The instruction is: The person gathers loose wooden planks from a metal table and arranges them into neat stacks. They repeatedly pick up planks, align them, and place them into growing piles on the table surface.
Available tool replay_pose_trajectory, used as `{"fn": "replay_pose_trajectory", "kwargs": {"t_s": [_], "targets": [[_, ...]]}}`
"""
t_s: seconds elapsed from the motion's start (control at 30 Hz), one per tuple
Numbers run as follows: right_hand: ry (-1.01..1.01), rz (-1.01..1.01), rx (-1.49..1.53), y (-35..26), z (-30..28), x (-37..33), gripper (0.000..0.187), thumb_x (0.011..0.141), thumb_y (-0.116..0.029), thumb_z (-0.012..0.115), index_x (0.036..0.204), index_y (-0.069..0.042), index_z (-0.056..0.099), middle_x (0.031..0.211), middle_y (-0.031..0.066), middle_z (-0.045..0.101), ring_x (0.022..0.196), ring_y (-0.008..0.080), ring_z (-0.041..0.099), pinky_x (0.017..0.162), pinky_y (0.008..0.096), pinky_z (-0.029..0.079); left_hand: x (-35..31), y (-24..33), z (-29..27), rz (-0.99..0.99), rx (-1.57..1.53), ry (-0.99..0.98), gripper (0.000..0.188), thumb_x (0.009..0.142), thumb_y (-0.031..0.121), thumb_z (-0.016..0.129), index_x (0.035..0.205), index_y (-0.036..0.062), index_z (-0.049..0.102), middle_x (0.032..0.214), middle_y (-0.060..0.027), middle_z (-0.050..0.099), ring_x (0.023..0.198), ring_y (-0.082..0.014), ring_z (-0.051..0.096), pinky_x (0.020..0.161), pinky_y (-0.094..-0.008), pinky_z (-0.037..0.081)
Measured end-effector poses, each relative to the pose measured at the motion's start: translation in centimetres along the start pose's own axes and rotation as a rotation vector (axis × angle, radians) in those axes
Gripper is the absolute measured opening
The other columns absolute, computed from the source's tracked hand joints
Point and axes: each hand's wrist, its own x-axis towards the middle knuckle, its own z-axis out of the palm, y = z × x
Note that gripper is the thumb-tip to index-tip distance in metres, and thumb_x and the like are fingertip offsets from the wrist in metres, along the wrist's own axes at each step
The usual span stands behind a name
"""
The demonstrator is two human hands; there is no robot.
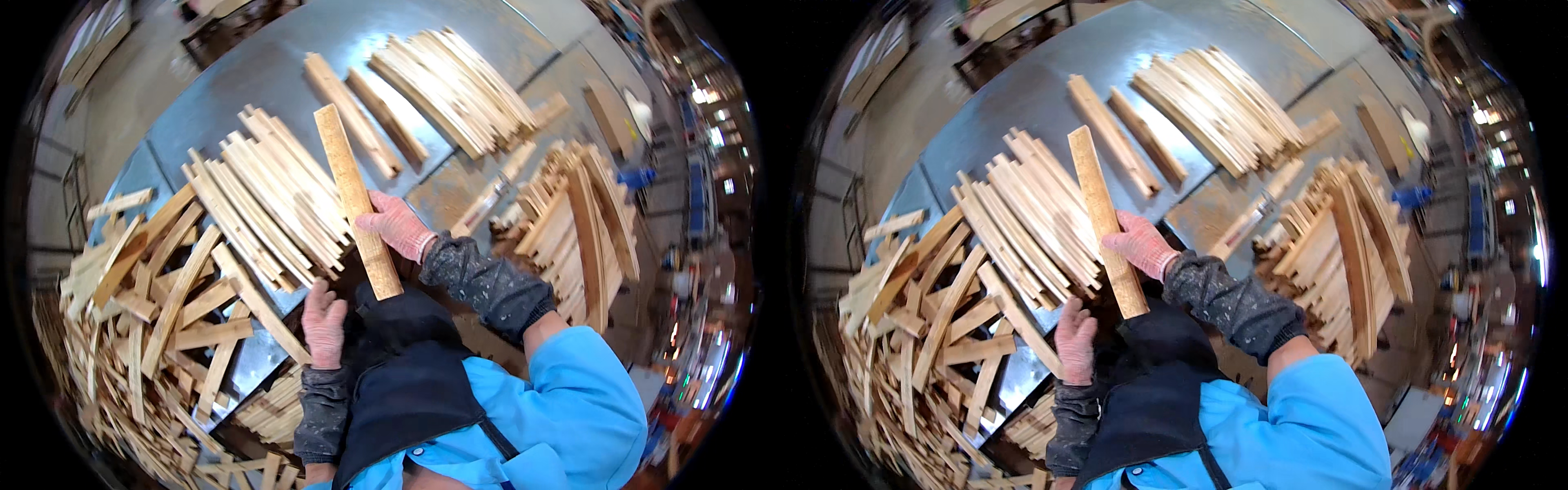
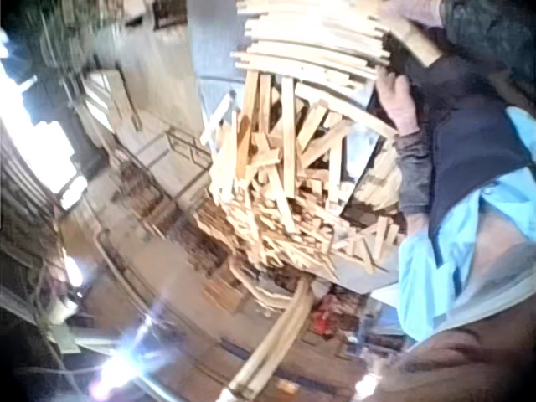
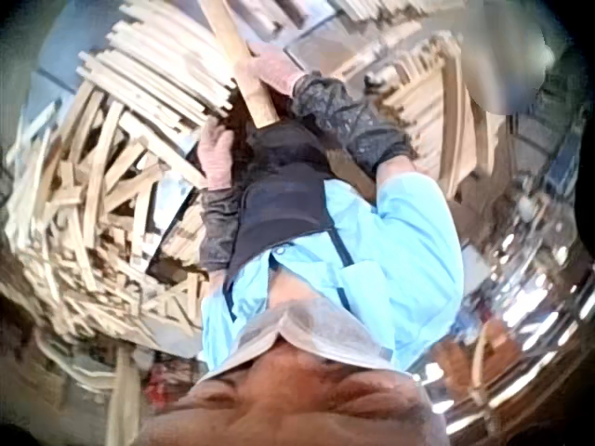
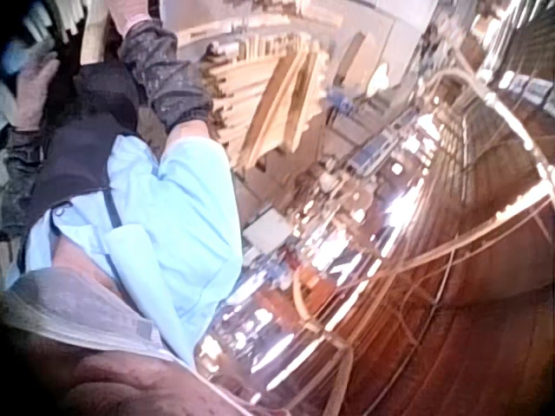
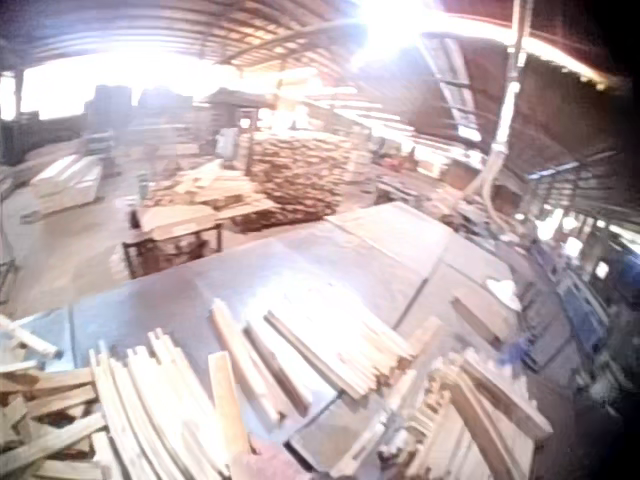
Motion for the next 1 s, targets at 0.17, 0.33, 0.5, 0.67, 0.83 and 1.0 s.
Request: {"fn": "replay_pose_trajectory", "kwargs": {"t_s": [0.17, 0.33, 0.5, 0.67, 0.83, 1.0], "targets": [[0.178, 0.006, 0.046, 0.7, -5.1, -4.2, 0.041, 0.093, -0.016, 0.072, 0.13, 0.002, 0.067, 0.103, 0.0065, 0.071, 0.094, 0.0161, 0.065, 0.088, 0.0365, 0.056, 1.4, -2.0, -4.7, 0.018, 0.096, 0.035, 0.062, 0.099, 0.01, 0.072, 0.157, -0.0035, 0.052, 0.146, -0.0129, 0.063, 0.124, -0.0207, 0.063, 0.099, -0.0323, 0.053], [0.493, -0.09, -0.425, 1.7, -11.9, -11.6, 0.046, 0.092, -0.025, 0.07, 0.133, -0.004, 0.067, 0.104, 0.0161, 0.075, 0.093, 0.0286, 0.071, 0.088, 0.0429, 0.057, 5.0, -2.1, -8.3, 0.005, 0.257, 0.134, 0.062, 0.098, 0.014, 0.072, 0.155, -0.0021, 0.054, 0.145, -0.0096, 0.063, 0.117, -0.0171, 0.063, 0.093, -0.0317, 0.051], [0.912, 0.02, -0.72, 3.4, -19.8, -21.9, 0.043, 0.105, -0.031, 0.065, 0.14, -0.006, 0.066, 0.097, 0.0112, 0.075, 0.085, 0.0261, 0.073, 0.081, 0.0439, 0.061, 8.1, -1.8, -11.4, 0.049, 0.22, 0.126, 0.046, 0.102, 0.013, 0.065, 0.145, -0.0043, 0.059, 0.126, -0.0012, 0.063, 0.097, -0.0124, 0.056, 0.081, -0.0277, 0.047], [1.035, 0.029, -0.672, 5.7, -25.3, -28.4, 0.043, 0.103, -0.028, 0.059, 0.141, -0.009, 0.066, 0.115, 0.018, 0.074, 0.105, 0.0345, 0.07, 0.092, 0.0444, 0.057, 9.9, -0.8, -13.0, 0.209, 0.633, 0.107, 0.049, 0.095, 0.0, 0.063, 0.144, 0.0002, 0.06, 0.145, -0.0164, 0.06, 0.126, -0.0282, 0.06, 0.104, -0.0371, 0.05], [1.035, 0.16, -1.049, 8.8, -29.3, -33.9, 0.055, 0.101, -0.011, 0.056, 0.154, 0.003, 0.054, 0.155, 0.025, 0.057, 0.143, 0.04, 0.054, 0.122, 0.042, 0.04, 11.4, -2.0, -13.6, 0.327, 0.261, 0.153, 0.062, 0.095, 0.004, 0.064, 0.155, -0.0082, 0.051, 0.148, -0.0179, 0.062, 0.134, -0.0255, 0.059, 0.116, -0.0367, 0.045], [1.074, 0.524, -1.203, 12.3, -33.3, -37.0, 0.06, 0.108, -0.016, 0.057, 0.165, -0.004, 0.041, 0.162, 0.0233, 0.052, 0.148, 0.0414, 0.05, 0.122, 0.0429, 0.04, 15.2, -3.1, -14.9, 0.197, 0.507, 0.384, 0.075, 0.091, 0.019, 0.076, 0.155, -0.0108, 0.049, 0.155, -0.0291, 0.056, 0.145, -0.0367, 0.054, 0.123, -0.0392, 0.04]]}}
